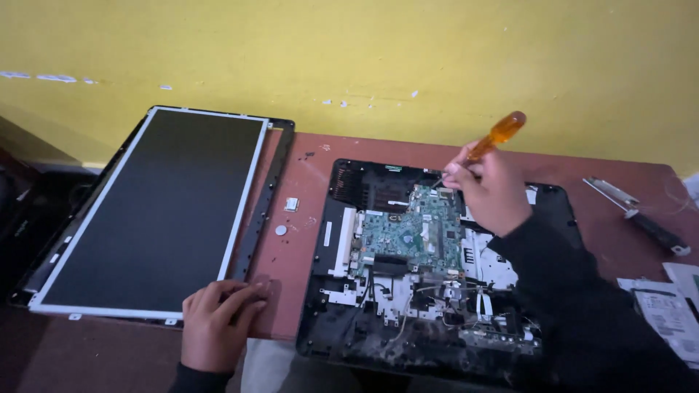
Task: The person uses a screwdriver to remove screws from the motherboard area of a disassembled laptop. They then use their hands to disconnect cables and remove components from the laptop chassis.
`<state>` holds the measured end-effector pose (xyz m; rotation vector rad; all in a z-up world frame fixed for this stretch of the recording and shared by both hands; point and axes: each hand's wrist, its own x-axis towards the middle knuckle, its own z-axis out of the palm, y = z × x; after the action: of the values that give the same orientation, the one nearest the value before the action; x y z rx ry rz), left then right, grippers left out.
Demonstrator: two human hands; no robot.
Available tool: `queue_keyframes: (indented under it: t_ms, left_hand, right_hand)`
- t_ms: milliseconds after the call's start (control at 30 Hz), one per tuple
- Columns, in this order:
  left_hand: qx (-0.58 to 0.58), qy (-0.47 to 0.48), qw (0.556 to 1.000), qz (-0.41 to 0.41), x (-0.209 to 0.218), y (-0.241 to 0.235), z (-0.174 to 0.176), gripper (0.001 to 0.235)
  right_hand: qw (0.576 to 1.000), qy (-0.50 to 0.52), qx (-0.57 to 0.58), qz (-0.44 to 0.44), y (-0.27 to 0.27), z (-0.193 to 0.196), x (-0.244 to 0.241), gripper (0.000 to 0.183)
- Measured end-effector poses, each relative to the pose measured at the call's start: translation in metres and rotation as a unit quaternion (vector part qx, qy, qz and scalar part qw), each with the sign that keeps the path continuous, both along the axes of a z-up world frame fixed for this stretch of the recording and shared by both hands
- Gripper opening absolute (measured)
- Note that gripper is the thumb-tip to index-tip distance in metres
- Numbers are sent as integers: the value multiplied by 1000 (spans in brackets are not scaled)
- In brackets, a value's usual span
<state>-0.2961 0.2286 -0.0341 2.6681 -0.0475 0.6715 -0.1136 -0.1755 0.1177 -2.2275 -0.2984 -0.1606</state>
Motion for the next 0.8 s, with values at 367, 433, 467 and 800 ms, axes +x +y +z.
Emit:
queue_keyframes:
  t_ms: [367,433,467,800]
  left_hand:
    - [16,12,999,-25,-2,4,-10,18]
    - [15,7,1000,-25,-2,4,-10,18]
    - [13,1,1000,-26,-2,3,-10,18]
    - [-23,-43,997,-58,0,6,3,25]
  right_hand:
    - [995,13,100,23,4,-28,10,13]
    - [994,16,104,20,4,-28,9,13]
    - [994,17,108,19,4,-27,9,13]
    - [995,45,85,38,2,-25,13,9]
